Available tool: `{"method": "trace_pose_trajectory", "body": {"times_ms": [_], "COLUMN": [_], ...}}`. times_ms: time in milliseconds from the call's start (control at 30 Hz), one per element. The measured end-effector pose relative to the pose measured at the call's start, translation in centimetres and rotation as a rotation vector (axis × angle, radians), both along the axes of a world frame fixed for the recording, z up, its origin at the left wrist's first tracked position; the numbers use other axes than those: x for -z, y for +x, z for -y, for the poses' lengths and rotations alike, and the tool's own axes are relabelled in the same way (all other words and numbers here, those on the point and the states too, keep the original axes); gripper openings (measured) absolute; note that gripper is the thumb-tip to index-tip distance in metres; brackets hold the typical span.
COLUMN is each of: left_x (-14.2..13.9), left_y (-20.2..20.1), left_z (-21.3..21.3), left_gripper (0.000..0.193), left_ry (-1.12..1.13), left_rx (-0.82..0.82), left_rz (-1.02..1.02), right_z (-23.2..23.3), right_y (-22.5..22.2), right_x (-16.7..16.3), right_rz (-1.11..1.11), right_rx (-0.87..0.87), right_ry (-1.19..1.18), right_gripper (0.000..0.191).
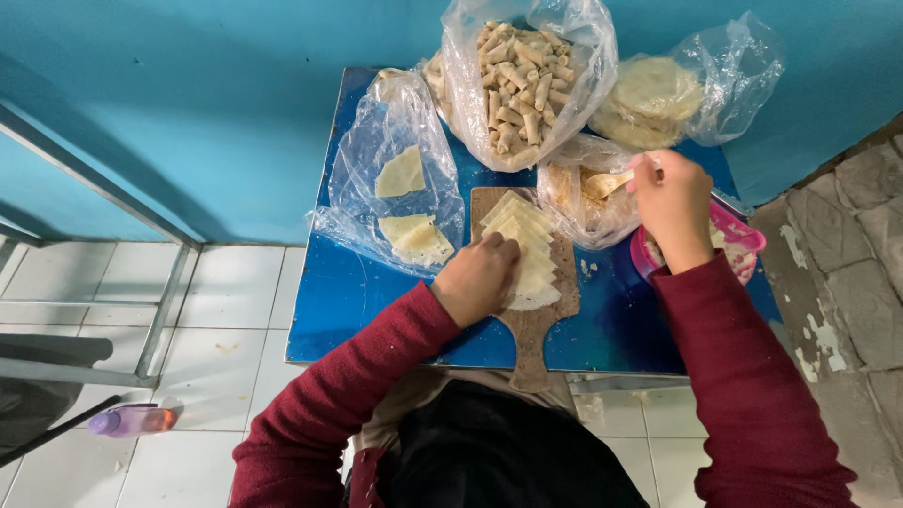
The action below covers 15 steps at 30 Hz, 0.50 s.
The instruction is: The person places square dough wrappers on a wooden board, spoons brown filling from a plastic bag onto each wrapper, folds the wrapper over the filling, and places the folded rolls into a pink bowl. They repeat this cycle for multiple wrappers, occasionally pressing the dough flat with their hands.
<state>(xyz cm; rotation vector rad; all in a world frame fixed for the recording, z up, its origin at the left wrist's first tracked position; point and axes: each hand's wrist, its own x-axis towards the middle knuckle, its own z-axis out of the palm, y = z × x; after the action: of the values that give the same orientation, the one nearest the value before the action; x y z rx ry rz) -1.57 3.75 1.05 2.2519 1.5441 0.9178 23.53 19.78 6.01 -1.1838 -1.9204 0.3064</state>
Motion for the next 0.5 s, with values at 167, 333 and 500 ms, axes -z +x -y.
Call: {"method": "trace_pose_trajectory", "body": {"times_ms": [167, 333, 500], "left_x": [-0.2, -0.5, -0.1], "left_y": [0.4, 0.3, 0.3], "left_z": [1.2, 3.2, 4.6], "left_gripper": [0.028, 0.033, 0.017], "left_ry": [0.098, 0.041, 0.023], "left_rx": [-0.118, -0.23, -0.266], "left_rz": [0.134, 0.088, 0.03], "right_z": [-0.3, 0.7, 5.2], "right_y": [1.6, 2.3, 2.0], "right_x": [0.9, 0.8, -0.3], "right_rz": [-0.124, -0.467, -0.573], "right_rx": [0.027, -0.034, -0.072], "right_ry": [-0.026, -0.158, -0.319], "right_gripper": [0.018, 0.014, 0.013]}}
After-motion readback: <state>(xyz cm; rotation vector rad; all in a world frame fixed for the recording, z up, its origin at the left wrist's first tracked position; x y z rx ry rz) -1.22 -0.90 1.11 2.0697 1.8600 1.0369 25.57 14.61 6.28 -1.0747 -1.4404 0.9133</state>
